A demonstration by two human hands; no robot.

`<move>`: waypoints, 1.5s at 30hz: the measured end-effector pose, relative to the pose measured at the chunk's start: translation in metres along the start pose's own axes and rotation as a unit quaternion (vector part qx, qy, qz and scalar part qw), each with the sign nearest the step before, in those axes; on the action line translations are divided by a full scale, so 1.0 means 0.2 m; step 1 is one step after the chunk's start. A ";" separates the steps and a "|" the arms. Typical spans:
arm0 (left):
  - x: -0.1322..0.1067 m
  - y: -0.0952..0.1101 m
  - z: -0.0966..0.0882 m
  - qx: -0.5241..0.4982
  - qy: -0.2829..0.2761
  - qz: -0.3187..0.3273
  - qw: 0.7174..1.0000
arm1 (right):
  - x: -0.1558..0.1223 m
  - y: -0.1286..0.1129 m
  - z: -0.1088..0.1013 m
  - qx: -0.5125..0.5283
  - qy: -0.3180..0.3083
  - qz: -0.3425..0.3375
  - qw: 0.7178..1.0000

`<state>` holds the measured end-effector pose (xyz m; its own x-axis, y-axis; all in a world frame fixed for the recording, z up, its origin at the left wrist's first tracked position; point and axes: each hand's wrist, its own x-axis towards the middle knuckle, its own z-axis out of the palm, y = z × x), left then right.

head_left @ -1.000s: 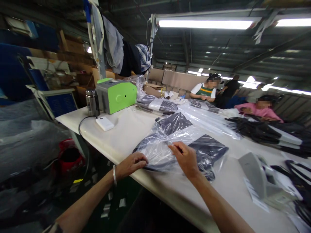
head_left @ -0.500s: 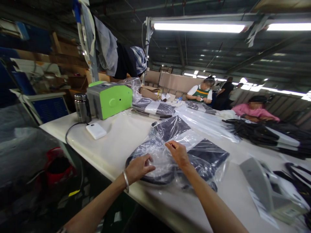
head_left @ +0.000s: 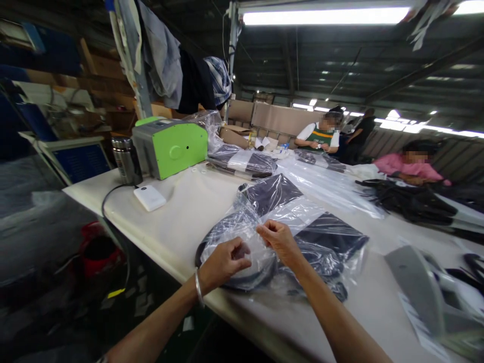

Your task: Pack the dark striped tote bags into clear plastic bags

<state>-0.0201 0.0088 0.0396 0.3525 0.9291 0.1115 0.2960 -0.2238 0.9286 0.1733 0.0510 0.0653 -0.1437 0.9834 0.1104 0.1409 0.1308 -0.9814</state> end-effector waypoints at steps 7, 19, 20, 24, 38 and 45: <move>0.01 -0.02 0.04 -0.046 0.045 -0.028 0.998 | -0.08 -0.10 -0.04 -0.003 -0.043 0.031 0.999; 0.02 0.10 0.08 -0.055 0.106 0.040 0.992 | -0.08 -0.10 0.08 -0.057 0.019 -0.059 0.996; 0.03 0.11 0.08 -0.077 0.095 0.033 0.992 | -0.09 -0.10 0.07 -0.056 0.014 -0.065 0.996; 0.06 0.08 0.08 -0.131 0.101 0.012 0.986 | -0.11 -0.10 0.01 -0.080 0.008 -0.038 0.996; 0.18 0.23 0.05 -0.098 0.135 0.091 0.982 | -0.12 -0.09 -0.03 -0.123 0.016 -0.075 0.989; 0.23 0.20 0.08 -0.150 0.168 0.052 0.973 | -0.13 -0.10 -0.03 -0.150 0.042 -0.084 0.984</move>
<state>0.0219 0.0380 0.0755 0.0411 0.9610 0.2736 -0.0170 -0.2731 0.9618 0.1803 0.0240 0.0840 -0.1096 0.9502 0.2916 0.4062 0.3106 -0.8594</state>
